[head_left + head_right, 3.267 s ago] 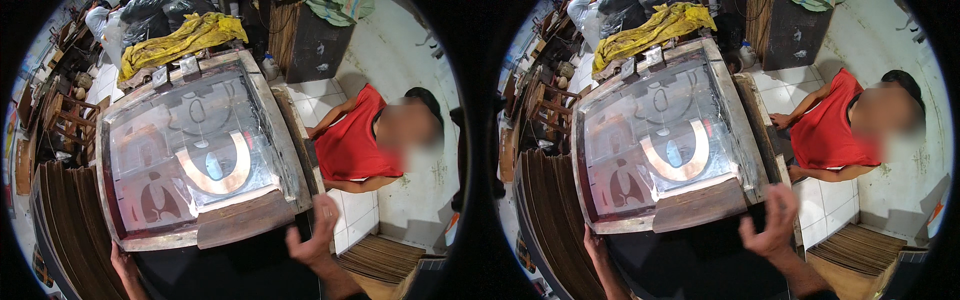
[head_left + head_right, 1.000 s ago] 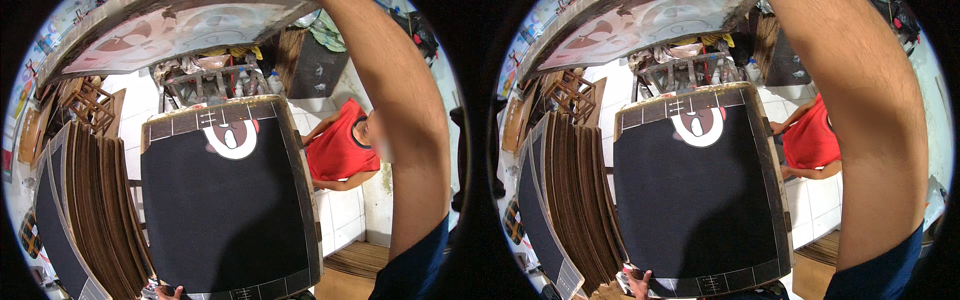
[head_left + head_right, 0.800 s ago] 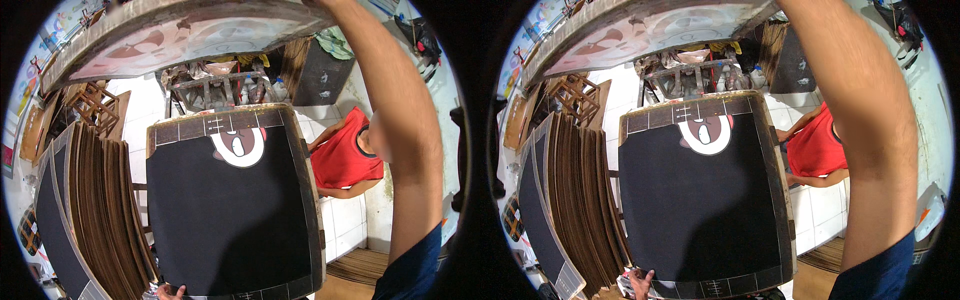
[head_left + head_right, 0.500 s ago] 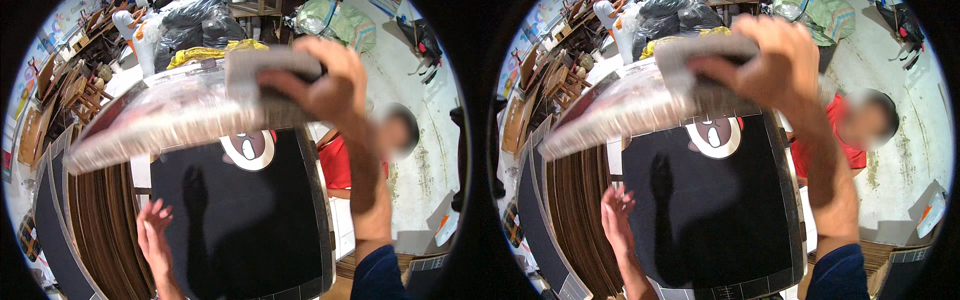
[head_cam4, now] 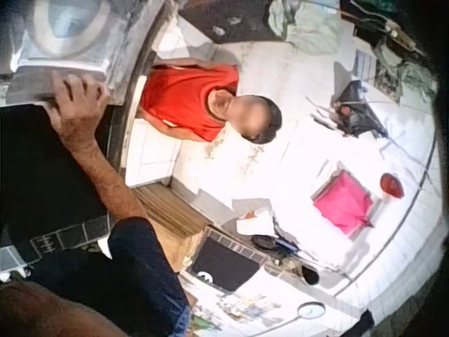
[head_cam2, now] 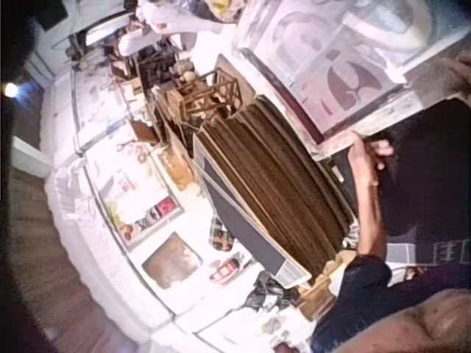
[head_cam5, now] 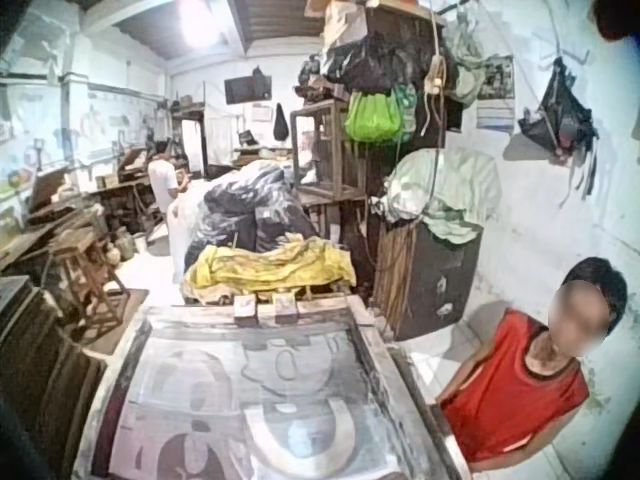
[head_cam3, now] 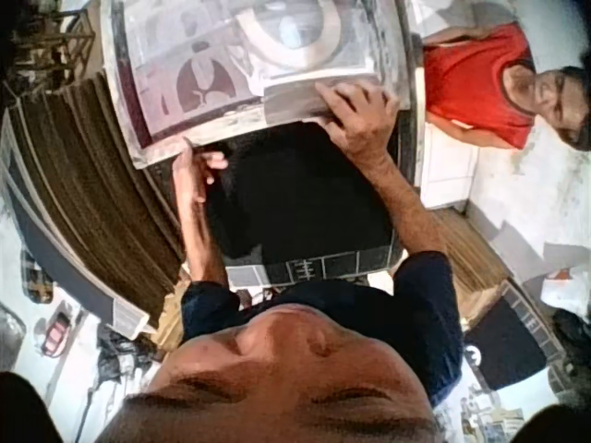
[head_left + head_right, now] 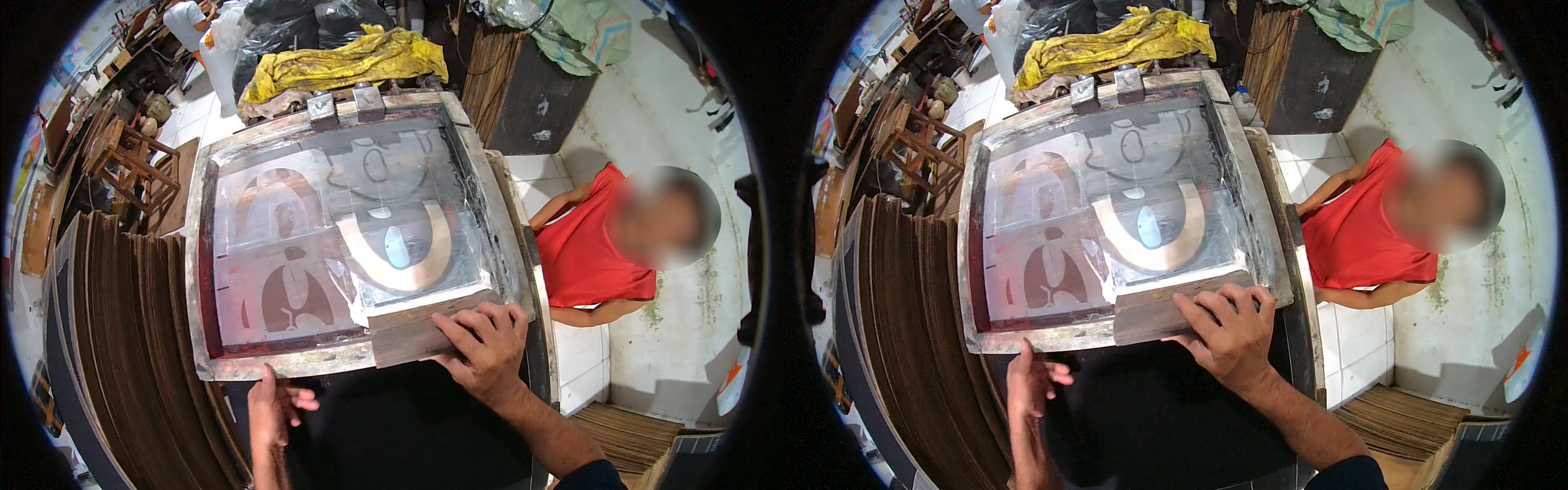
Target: The person aligns a screen printing frame over a black board, uses a squeegee to press the screen, and then uses a small tool to scrape residue from the screen mesh. The person repeats the alignment and scraping process on the same board.
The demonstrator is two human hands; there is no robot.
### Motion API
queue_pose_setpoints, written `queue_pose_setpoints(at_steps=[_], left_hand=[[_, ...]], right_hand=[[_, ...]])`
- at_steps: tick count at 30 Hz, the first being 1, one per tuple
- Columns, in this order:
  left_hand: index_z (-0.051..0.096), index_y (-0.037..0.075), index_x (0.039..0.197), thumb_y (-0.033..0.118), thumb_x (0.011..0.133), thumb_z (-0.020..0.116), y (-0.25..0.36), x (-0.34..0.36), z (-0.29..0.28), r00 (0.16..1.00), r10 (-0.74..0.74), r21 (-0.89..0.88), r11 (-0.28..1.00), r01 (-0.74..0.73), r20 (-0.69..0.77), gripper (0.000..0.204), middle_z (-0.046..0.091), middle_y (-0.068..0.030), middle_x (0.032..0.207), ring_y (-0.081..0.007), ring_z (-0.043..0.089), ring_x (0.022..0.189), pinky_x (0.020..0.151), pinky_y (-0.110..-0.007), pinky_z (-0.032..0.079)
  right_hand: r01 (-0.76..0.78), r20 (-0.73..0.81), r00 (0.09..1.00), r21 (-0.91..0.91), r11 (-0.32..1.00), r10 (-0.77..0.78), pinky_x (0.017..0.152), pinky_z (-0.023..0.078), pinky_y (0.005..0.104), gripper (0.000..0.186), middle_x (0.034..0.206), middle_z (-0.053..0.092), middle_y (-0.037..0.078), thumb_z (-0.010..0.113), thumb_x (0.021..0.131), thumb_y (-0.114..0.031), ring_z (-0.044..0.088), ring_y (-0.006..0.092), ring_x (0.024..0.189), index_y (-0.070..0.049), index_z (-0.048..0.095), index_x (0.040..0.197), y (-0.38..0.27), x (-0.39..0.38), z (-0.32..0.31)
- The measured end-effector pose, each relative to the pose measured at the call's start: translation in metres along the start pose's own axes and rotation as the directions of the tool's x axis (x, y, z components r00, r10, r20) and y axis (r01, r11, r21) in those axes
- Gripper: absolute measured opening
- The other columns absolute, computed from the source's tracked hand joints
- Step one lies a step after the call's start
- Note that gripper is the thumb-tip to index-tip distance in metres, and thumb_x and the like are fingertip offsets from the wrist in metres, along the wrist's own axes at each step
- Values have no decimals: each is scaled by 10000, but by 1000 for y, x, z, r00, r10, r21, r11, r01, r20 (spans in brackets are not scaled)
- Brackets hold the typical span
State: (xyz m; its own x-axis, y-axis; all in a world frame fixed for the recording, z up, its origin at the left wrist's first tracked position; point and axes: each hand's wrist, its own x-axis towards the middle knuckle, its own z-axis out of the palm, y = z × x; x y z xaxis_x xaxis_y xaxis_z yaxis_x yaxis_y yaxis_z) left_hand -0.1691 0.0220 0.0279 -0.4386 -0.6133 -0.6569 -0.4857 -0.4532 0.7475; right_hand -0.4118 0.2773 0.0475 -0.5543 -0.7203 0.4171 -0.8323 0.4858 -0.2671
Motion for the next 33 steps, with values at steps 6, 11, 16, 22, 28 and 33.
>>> queue_pose_setpoints(at_steps=[6, 11, 16, 22, 28, 33], left_hand=[[596, -45, 1047, 495, 1131, 461, -2, -11, -22, 999, 40, 151, 988, -38, -9, 563, 716, -204, 742, -215, 657, 462, 335, -252, 354], [628, 2, 1076, 303, 1048, 713, -45, -17, -84, 616, 617, 640, 734, -227, -490, 314, 575, -9, 899, -123, 531, 866, 780, -307, 447], [544, -54, 1442, 424, 877, 873, -71, -19, -157, 992, -114, 176, 977, 123, -61, 811, 673, -120, 1309, -236, 626, 1185, 1076, -390, 460], [573, -27, 1402, 373, 774, 955, -89, -15, -164, 992, -101, -15, 995, 100, -73, 837, 689, -90, 1306, -263, 651, 1200, 1058, -424, 498], [578, 0, 1404, 313, 746, 975, -80, -17, -149, 982, -119, -36, 993, 115, -149, 831, 691, -77, 1302, -260, 658, 1185, 1062, -416, 500], [566, -15, 1395, 243, 735, 964, -82, -19, -146, 981, -107, -79, 992, 95, -160, 813, 696, -107, 1264, -272, 668, 1150, 1029, -425, 526]], right_hand=[[-22, 138, 990, 55, 998, 14, 1007, 354, 486, 585, 1087, 662, -31, 839, 791, -554, 581, 214, 1067, -180, 775, 1236, -1, 14, -21], [-269, -173, 919, 385, 883, 355, 1016, 435, 472, 477, 1206, 660, 204, 656, 1009, -341, 583, 352, 1130, 32, 681, 1307, 86, -12, -33], [-790, 559, 446, 613, 13, 699, 1091, 446, 421, 610, 1362, 651, 132, 356, 1158, -475, 599, 251, 1218, -2, 582, 1470, 220, -56, -8], [-424, 754, 641, 507, -751, 146, 1099, 510, 417, 641, 1423, 664, 118, 374, 1132, -564, 654, 256, 1260, -80, 555, 1512, 253, -98, 66], [-341, 738, 567, 614, -711, 366, 1114, 499, 408, 599, 1440, 653, 118, 389, 1143, -519, 639, 258, 1287, -85, 540, 1528, 247, -109, 81], [-355, 714, 601, 642, -680, 360, 1133, 479, 395, 571, 1442, 654, 105, 398, 1151, -469, 630, 247, 1289, -58, 541, 1521, 251, -116, 83]])
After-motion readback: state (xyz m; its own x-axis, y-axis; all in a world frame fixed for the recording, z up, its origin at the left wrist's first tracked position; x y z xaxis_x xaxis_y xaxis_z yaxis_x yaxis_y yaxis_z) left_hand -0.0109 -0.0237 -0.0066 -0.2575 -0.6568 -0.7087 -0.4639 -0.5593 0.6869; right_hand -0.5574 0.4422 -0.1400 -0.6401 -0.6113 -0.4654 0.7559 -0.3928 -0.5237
